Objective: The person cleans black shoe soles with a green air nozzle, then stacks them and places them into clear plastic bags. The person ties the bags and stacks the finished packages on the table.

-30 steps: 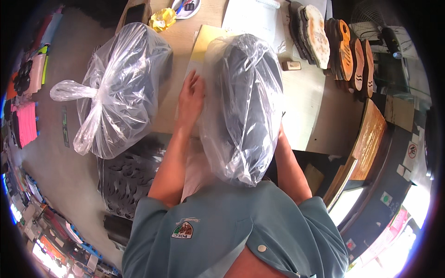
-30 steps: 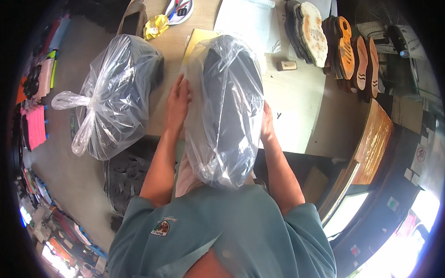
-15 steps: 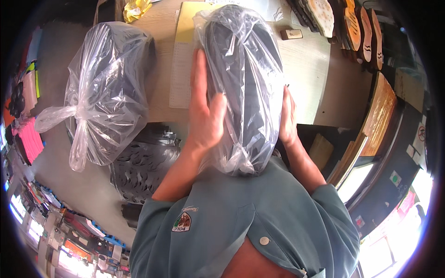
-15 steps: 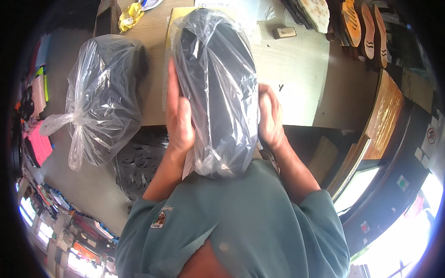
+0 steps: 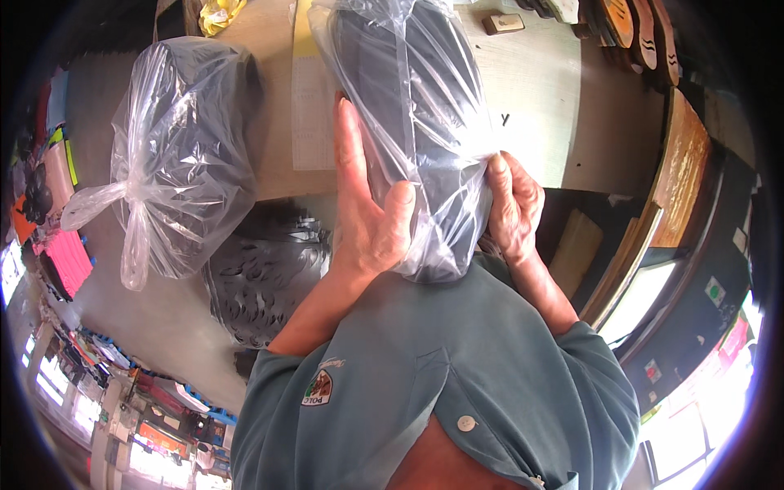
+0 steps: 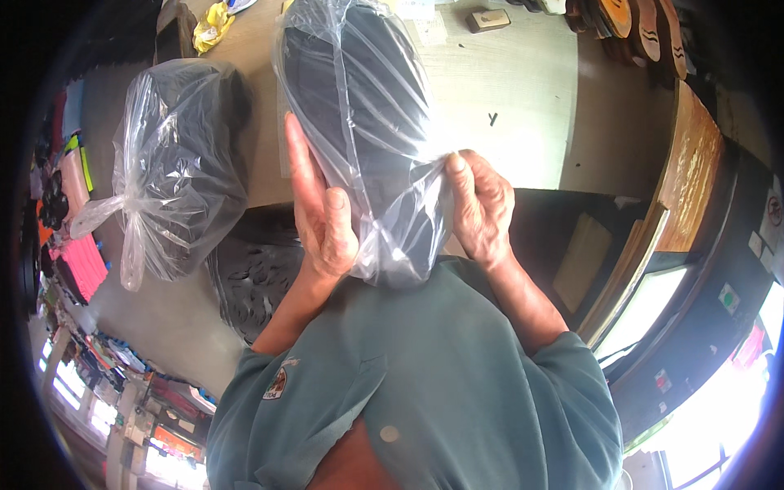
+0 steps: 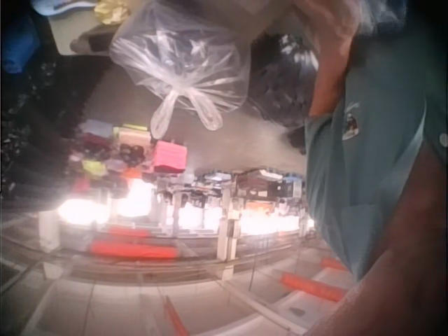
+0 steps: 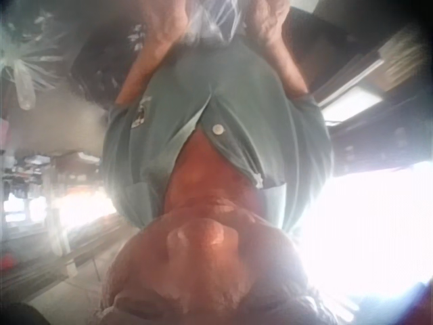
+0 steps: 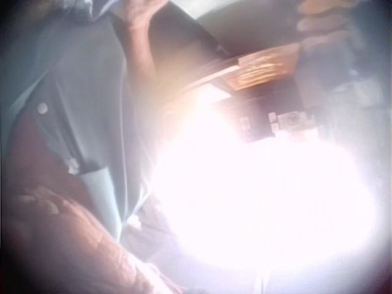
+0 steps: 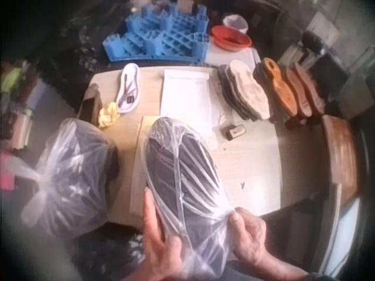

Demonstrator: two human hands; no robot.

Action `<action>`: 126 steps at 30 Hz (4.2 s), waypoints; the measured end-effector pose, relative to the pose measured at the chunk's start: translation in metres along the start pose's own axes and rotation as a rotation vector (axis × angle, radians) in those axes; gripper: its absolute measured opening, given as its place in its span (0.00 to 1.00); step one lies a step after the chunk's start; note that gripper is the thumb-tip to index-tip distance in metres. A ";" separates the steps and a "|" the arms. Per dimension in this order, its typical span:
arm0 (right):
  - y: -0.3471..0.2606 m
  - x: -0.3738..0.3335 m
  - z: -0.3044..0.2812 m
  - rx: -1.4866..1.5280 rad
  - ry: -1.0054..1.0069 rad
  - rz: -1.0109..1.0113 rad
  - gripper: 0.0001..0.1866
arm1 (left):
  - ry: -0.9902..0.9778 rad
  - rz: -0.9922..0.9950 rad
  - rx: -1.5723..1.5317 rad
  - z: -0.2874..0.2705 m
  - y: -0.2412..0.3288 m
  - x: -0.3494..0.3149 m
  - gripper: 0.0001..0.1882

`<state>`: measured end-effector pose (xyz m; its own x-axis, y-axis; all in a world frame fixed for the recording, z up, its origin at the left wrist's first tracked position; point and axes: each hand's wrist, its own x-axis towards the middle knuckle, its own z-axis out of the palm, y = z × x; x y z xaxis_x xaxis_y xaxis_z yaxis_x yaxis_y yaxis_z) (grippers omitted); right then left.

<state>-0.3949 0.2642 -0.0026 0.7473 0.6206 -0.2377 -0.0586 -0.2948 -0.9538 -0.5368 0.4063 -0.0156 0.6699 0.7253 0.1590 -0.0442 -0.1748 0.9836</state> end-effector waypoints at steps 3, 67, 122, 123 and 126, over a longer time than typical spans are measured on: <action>0.019 0.006 0.010 0.122 0.028 0.116 0.16 | -0.031 -0.013 0.031 0.004 -0.005 -0.004 0.47; 0.055 0.075 -0.002 0.188 -0.283 0.206 0.15 | 0.261 -0.477 -0.009 0.038 -0.142 0.023 0.32; -0.118 0.292 0.043 -0.596 -0.853 -0.260 0.22 | -0.058 0.166 0.460 -0.017 0.022 0.080 0.35; -0.119 0.293 0.048 -0.711 -0.804 -0.332 0.20 | -0.052 0.160 0.486 -0.015 0.022 0.079 0.34; -0.120 0.282 0.067 -0.855 -0.508 -0.627 0.12 | -0.047 0.141 0.559 -0.011 0.025 0.078 0.34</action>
<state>-0.2212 0.5230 0.0329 0.1268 0.9919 -0.0008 0.8332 -0.1069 -0.5425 -0.4937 0.4653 0.0218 0.7184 0.6416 0.2688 0.2544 -0.6020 0.7569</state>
